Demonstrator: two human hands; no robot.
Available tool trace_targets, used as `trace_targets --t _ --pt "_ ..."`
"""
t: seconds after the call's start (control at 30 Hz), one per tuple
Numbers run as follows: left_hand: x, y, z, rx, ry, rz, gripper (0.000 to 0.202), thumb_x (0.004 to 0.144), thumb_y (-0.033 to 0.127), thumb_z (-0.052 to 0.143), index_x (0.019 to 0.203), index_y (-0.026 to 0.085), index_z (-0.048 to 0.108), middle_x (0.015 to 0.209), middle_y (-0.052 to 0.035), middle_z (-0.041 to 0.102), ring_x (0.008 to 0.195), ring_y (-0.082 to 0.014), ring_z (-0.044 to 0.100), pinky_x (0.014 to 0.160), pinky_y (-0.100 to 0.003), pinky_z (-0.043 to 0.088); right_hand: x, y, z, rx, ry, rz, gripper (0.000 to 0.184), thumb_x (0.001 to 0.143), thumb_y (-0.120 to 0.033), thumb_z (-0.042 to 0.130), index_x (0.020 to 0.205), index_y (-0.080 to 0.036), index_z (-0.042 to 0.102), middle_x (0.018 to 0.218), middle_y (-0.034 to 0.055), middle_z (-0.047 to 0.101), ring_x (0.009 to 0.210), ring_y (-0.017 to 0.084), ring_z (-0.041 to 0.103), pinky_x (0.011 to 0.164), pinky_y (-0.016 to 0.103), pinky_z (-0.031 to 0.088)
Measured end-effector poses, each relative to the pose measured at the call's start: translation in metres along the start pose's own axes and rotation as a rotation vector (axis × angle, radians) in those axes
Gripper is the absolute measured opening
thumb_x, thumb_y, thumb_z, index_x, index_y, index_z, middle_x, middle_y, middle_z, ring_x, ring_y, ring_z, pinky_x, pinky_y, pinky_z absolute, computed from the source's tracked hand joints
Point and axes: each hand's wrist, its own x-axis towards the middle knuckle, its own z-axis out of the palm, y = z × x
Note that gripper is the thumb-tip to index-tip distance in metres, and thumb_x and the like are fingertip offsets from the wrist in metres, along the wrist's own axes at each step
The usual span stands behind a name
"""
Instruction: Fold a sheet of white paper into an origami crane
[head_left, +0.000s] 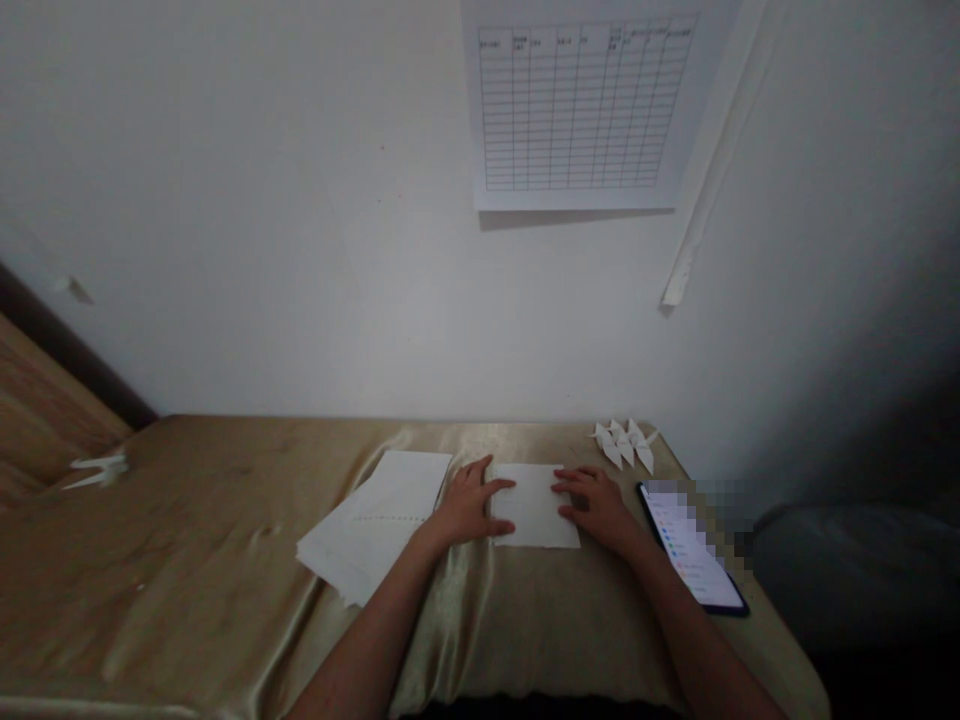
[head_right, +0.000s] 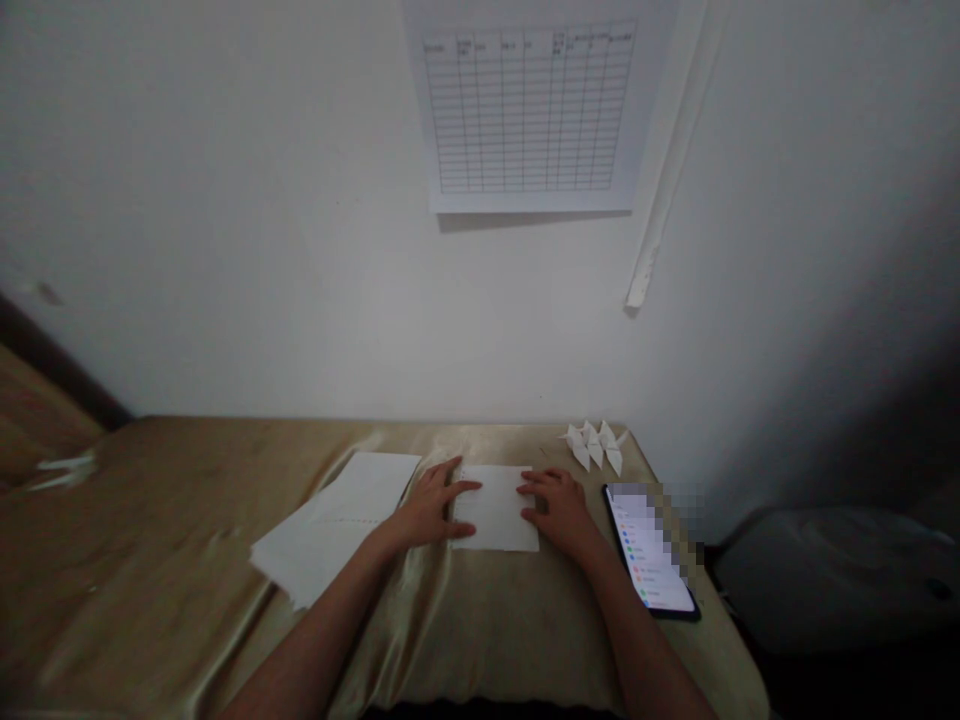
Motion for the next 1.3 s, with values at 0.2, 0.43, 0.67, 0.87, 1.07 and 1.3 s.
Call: trace_targets --t 0.2,0.43,0.67,0.87,1.07,1.3 --pt "-0.004 -0.001 0.001 0.025 -0.055 0.007 0.082 0.066 0.063 0.079 0.141 0.043 0.051 0.166 -0.0050 0.016 0.148 -0.0443 0.019 0.117 -0.063 0.021 -0.003 -0.001 0.000 -0.124 -0.039 0.006 0.045 0.083 -0.033 0.065 0.128 -0.037 0.064 0.145 -0.0008 0.055 0.137 0.032 0.039 0.113 0.057 0.025" --pt "-0.002 0.002 0.006 0.051 0.002 -0.015 0.089 0.076 0.055 0.074 0.153 0.040 0.031 0.167 -0.0072 0.009 0.149 -0.0417 0.017 0.118 -0.061 0.023 -0.006 -0.013 -0.004 -0.276 0.052 -0.002 0.043 0.087 -0.044 0.061 0.130 -0.037 0.061 0.133 0.0040 0.063 0.130 0.034 0.043 0.113 0.069 0.005" --pt "0.000 0.008 0.009 0.059 0.066 0.040 0.052 0.089 0.052 0.062 0.139 0.048 0.050 0.165 0.0017 0.020 0.148 -0.0391 0.019 0.117 -0.063 0.021 -0.005 -0.029 -0.009 -0.333 0.179 -0.043 0.016 0.085 -0.038 0.062 0.089 -0.029 0.074 0.102 0.0082 0.070 0.118 0.034 0.050 0.113 0.070 -0.006" --pt "-0.001 0.007 0.007 0.028 0.010 0.068 0.044 0.092 0.045 0.058 0.135 0.047 0.055 0.160 0.0050 0.034 0.148 -0.0385 0.021 0.117 -0.068 0.016 -0.004 -0.024 -0.008 -0.250 0.086 -0.099 0.012 0.085 -0.029 0.059 0.085 -0.024 0.071 0.110 0.0080 0.069 0.114 0.028 0.055 0.118 0.059 0.016" --pt "-0.002 0.010 0.002 0.019 -0.029 0.029 0.049 0.094 0.047 0.052 0.143 0.051 0.044 0.158 0.0057 0.039 0.147 -0.0369 0.026 0.117 -0.069 0.013 -0.006 -0.022 -0.003 -0.225 0.028 -0.082 0.022 0.083 -0.026 0.059 0.104 -0.024 0.067 0.119 0.0071 0.066 0.118 0.027 0.055 0.118 0.058 0.016" --pt "-0.004 0.015 0.004 0.061 -0.092 0.026 0.071 0.071 0.069 0.071 0.137 0.051 0.051 0.163 0.0004 0.029 0.150 -0.0436 0.014 0.114 -0.073 0.005 -0.006 -0.026 -0.003 -0.252 -0.005 -0.145 0.035 0.085 -0.028 0.058 0.119 -0.029 0.068 0.116 0.0067 0.067 0.118 0.027 0.055 0.117 0.056 0.020"
